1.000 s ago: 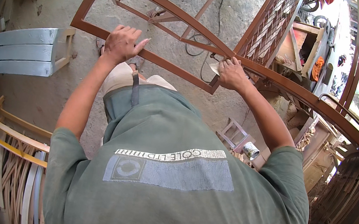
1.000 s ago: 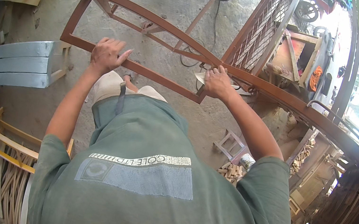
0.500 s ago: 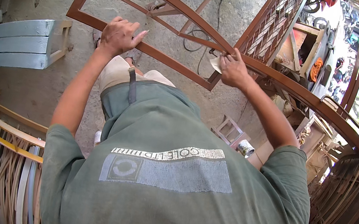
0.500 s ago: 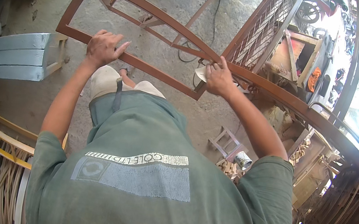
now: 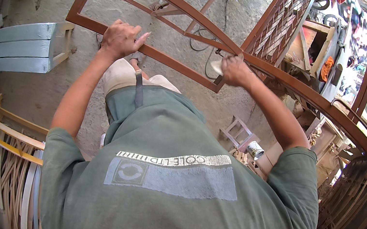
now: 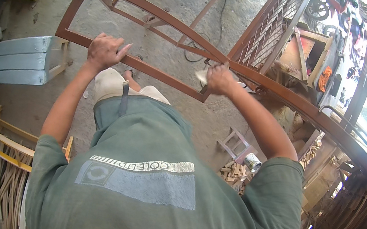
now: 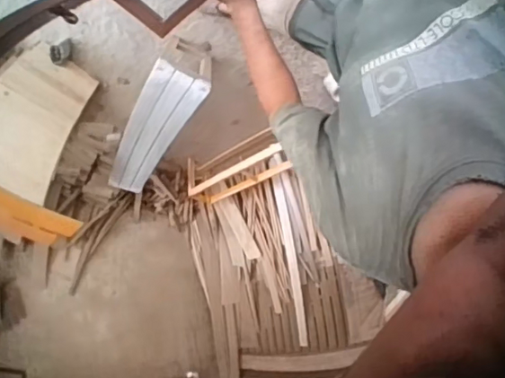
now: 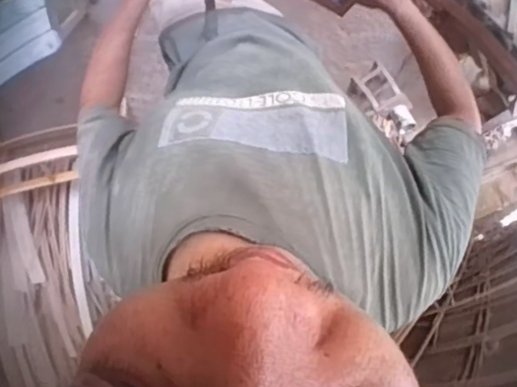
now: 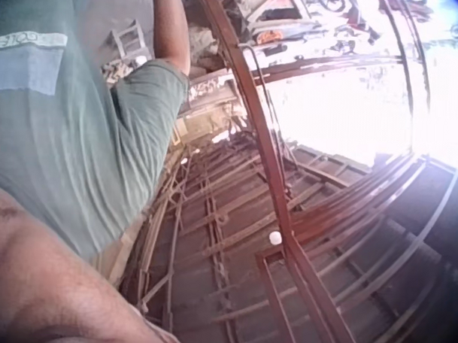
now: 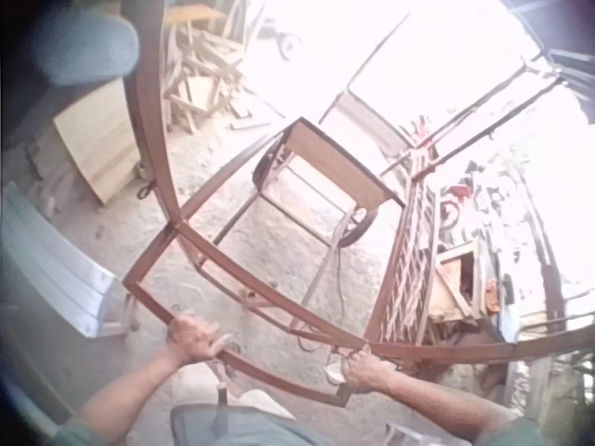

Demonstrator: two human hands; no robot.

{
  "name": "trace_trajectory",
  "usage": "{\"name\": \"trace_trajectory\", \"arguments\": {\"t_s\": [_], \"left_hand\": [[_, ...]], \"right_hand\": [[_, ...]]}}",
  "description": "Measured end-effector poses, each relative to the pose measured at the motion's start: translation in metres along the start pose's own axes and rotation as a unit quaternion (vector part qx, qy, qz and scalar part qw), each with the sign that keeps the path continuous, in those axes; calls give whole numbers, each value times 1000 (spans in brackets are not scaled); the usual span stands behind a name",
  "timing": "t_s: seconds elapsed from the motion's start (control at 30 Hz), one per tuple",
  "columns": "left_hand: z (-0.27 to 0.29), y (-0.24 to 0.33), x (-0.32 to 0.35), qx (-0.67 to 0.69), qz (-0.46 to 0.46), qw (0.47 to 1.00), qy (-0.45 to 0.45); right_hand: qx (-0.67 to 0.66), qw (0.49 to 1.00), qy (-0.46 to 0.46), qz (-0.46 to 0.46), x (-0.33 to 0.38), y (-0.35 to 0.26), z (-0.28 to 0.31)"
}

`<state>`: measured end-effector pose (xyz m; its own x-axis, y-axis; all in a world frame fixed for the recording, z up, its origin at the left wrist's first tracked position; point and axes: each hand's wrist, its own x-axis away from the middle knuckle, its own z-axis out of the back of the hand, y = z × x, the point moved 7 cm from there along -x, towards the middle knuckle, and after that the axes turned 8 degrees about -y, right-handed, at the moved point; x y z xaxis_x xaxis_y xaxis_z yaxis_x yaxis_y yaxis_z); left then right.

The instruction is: The person sands the surface of a brown metal cart frame using sandpaper by hand and then uses a power grinder to smooth specific areas of the frame.

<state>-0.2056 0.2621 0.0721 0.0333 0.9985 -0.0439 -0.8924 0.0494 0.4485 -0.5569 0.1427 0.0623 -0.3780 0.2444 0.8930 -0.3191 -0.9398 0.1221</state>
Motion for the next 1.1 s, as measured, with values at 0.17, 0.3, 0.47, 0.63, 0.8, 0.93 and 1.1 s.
{"name": "trace_trajectory", "arguments": {"t_s": [0.17,0.3,0.47,0.63,0.8,0.93,1.1], "left_hand": [[1,1,0,-16,5,1000,-21],[1,0,-2,-17,9,999,-29],[-5,-2,-2,-6,11,1000,-21],[4,1,2,43,-31,998,44],[14,2,5,91,-72,992,59],[12,3,5,95,-89,990,62],[36,-14,7,222,-85,967,88]], "right_hand": [[-36,991,-90,97,5,2,12],[-224,949,-208,77,57,-10,17],[-485,856,-177,-17,48,-44,22],[-565,809,57,152,-46,-126,116],[-490,864,3,115,-17,-104,89],[-499,859,-110,-14,29,-55,8],[-519,843,37,136,-52,-135,152]]}}
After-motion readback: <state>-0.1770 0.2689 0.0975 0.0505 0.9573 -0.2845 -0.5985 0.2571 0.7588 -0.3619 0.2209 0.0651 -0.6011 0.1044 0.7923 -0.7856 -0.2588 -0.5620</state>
